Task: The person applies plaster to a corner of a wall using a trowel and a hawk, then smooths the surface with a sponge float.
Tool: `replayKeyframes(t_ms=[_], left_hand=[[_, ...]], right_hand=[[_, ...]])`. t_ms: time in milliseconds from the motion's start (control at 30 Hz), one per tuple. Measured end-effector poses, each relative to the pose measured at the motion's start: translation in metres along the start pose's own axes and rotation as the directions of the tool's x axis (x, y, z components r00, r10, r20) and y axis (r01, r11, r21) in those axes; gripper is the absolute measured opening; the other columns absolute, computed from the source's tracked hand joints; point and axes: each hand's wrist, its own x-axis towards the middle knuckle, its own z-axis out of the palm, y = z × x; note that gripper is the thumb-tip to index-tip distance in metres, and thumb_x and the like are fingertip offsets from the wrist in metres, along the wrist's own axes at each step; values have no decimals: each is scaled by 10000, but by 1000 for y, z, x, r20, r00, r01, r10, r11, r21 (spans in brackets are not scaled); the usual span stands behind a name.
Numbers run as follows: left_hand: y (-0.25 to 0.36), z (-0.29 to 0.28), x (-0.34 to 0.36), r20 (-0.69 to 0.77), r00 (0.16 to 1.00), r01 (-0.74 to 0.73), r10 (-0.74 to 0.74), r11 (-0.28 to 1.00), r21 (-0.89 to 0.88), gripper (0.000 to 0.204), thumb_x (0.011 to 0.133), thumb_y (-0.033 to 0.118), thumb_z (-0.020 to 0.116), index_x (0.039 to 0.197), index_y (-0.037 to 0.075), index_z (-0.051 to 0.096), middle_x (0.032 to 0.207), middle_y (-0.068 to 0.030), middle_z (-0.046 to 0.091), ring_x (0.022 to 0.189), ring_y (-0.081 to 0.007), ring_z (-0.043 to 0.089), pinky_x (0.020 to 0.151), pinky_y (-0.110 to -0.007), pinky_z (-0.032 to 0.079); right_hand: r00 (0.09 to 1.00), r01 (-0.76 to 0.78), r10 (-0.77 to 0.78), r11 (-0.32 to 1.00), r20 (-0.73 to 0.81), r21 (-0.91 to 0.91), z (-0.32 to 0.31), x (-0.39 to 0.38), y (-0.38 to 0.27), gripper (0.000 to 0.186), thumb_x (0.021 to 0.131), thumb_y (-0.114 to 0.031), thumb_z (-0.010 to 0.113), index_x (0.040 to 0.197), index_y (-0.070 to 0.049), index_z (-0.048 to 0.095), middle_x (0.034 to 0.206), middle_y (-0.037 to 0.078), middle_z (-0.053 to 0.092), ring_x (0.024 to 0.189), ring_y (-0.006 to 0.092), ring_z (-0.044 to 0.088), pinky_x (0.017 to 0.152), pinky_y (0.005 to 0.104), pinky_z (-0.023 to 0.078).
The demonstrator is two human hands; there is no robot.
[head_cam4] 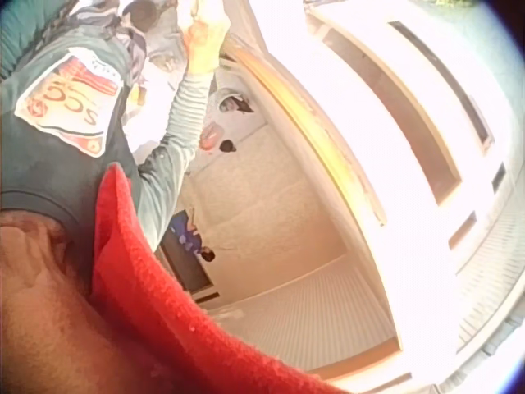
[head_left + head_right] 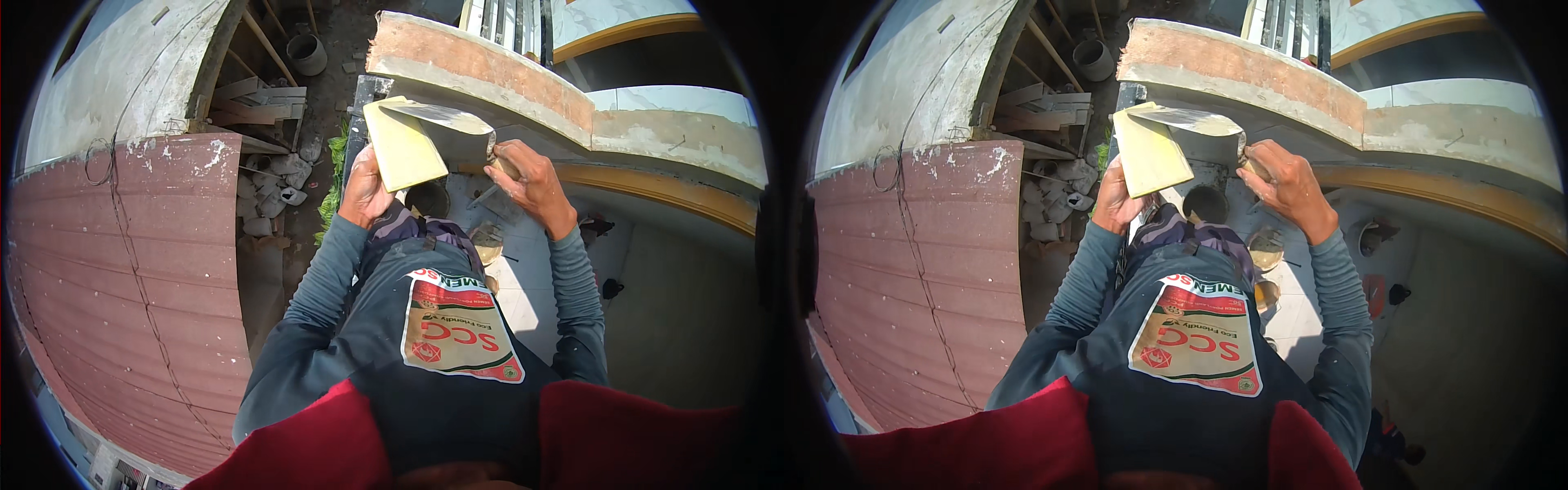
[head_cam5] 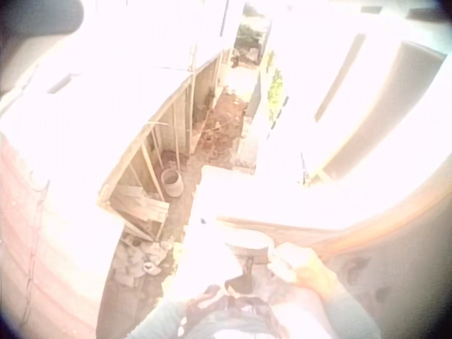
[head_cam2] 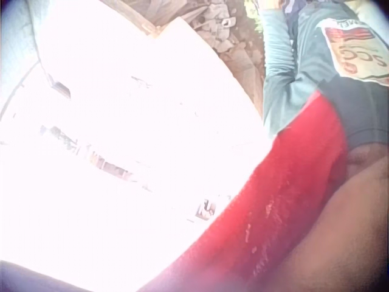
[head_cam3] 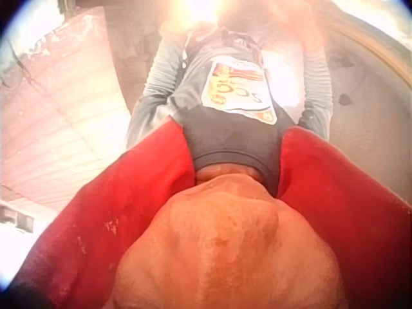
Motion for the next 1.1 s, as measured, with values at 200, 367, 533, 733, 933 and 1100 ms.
replayKeyframes(t_ms=[200,367,533,733,933,1100], left_hand=[[13,-10,-17,-21,1000,-4,8,979,204,391,904,-36,472,1294,-58,469,1228,-195,600,1080,-297,642,945,-443,533],[24,-13,-25,-57,997,-46,53,992,119,445,887,-111,413,1329,-50,417,1266,-204,569,1110,-316,625,964,-458,522],[25,-3,-21,-124,982,-112,140,970,215,453,881,-124,404,1326,-45,421,1251,-190,578,1134,-295,612,1005,-437,492],[27,6,-4,-161,948,-153,273,839,522,471,847,-135,517,1302,-33,457,1174,-115,608,1014,-206,642,894,-328,526],[36,28,12,-152,931,-148,333,723,674,422,898,-67,524,1317,-35,482,1175,-95,614,1010,-157,623,887,-285,509],[52,21,31,-41,916,-138,399,408,903,389,956,-9,465,1344,-30,492,1200,-107,610,1018,-153,608,895,-273,489]], right_hand=[[1000,25,-25,999,-4,40,16,31,16,266,836,-149,716,975,47,600,914,181,632,782,343,615,706,365,494],[999,-51,51,992,0,115,-1,30,16,279,827,-178,726,959,39,609,893,175,636,780,328,620,709,363,496],[999,16,-18,999,38,47,17,25,28,270,821,-174,715,963,33,616,900,187,632,807,379,615,719,396,494],[995,-93,85,982,50,167,7,36,34,295,831,-209,714,970,37,628,896,179,644,775,323,627,718,362,495],[984,-31,72,971,-165,238,-23,6,12,279,794,-145,753,951,45,623,860,153,641,741,273,623,689,330,490],[971,-87,145,954,-189,287,-15,-29,10,281,775,-117,769,942,51,619,870,155,649,752,259,633,689,319,495]])
